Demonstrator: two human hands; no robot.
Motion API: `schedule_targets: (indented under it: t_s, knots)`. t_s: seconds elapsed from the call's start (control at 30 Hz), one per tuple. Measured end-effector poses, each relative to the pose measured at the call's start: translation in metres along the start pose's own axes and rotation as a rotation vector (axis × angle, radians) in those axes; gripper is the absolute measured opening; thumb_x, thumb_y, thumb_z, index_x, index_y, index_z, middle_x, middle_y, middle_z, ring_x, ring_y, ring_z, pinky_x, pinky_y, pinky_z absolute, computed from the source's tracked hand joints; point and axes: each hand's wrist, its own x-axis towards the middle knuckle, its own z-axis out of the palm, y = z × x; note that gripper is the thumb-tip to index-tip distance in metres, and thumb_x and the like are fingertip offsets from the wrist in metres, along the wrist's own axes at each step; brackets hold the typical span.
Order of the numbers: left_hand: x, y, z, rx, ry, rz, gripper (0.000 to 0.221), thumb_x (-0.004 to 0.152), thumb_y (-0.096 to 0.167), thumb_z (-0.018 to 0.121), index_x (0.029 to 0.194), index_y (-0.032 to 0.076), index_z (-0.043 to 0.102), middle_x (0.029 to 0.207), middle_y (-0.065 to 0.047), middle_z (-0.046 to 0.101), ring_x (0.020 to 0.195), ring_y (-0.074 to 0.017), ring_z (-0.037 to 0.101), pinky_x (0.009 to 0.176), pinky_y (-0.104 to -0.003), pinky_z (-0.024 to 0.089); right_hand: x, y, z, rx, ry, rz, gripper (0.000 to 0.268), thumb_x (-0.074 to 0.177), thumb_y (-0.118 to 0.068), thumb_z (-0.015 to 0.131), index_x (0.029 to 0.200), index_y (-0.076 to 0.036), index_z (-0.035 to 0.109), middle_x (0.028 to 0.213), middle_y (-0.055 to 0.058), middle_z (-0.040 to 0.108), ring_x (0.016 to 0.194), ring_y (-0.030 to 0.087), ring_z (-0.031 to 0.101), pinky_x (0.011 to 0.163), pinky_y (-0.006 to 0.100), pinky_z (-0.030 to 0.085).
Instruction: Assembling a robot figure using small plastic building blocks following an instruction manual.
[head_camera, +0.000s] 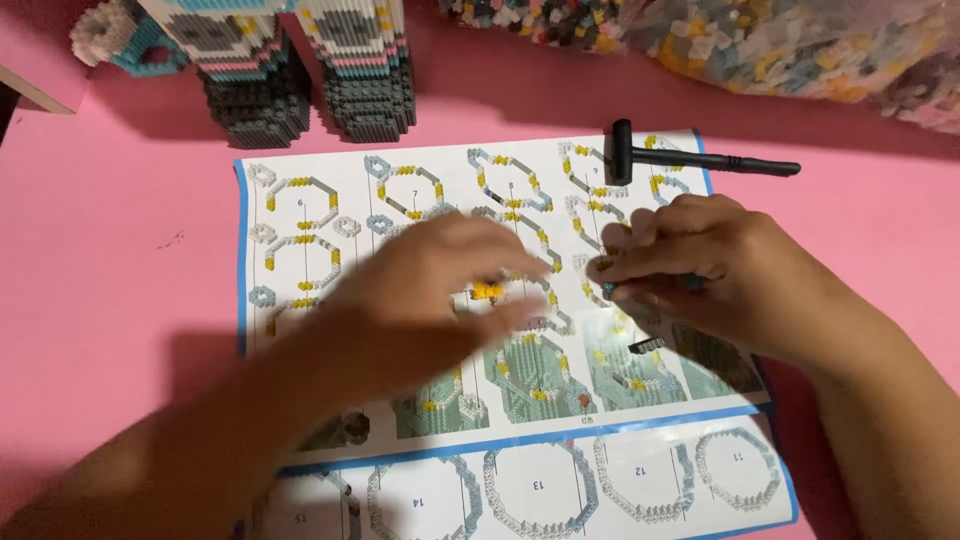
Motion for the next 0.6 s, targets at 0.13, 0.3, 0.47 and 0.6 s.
schedule_targets:
  t_s: [0.13,0.3,0.47,0.6]
  knots:
    - [0.0,-0.002,-0.027,-0.346,0.342,-0.202,0.041,0.105,0.031,0.041,0.115,0.014,0.077,0.12,-0.005,0.079,0.109,-0.0188,0.068,0.091,-0.04,0.057,-0.002,0.001,0.001,-0.047,-0.013,0.002,0.04,0.081,-0.016,0.088,0.12,-0.019,0.083,0.112,0.004,0.076,0.106,0.02,0.074,0.097,0.037,0.058]
    - [0.003,-0.005,-0.047,-0.623,0.537,-0.321,0.061,0.099,0.051,0.032,0.106,0.009,0.076,0.108,-0.007,0.082,0.092,-0.0153,0.074,0.076,-0.028,0.059,-0.001,-0.002,-0.004,-0.057,-0.053,0.071,0.042,0.079,-0.025,0.088,0.121,-0.02,0.084,0.112,0.001,0.08,0.113,0.02,0.072,0.103,0.039,0.056]
    - [-0.001,-0.002,-0.061,-1.051,0.633,-0.411,0.061,0.092,0.052,0.037,0.104,0.005,0.073,0.103,-0.017,0.08,0.09,-0.0277,0.075,0.075,-0.041,0.06,0.0,-0.009,-0.017,0.049,-0.084,0.208,0.036,0.085,-0.02,0.078,0.121,-0.016,0.083,0.115,0.002,0.085,0.112,0.017,0.077,0.094,0.036,0.063]
    - [-0.003,-0.003,-0.065,-1.094,0.631,-0.439,0.058,0.092,0.05,0.04,0.105,0.004,0.074,0.099,-0.017,0.077,0.084,-0.0282,0.072,0.072,-0.04,0.056,-0.006,-0.006,-0.025,0.113,-0.053,0.246,0.033,0.083,-0.012,0.078,0.115,-0.016,0.085,0.116,0.0,0.088,0.112,0.013,0.082,0.096,0.03,0.065]
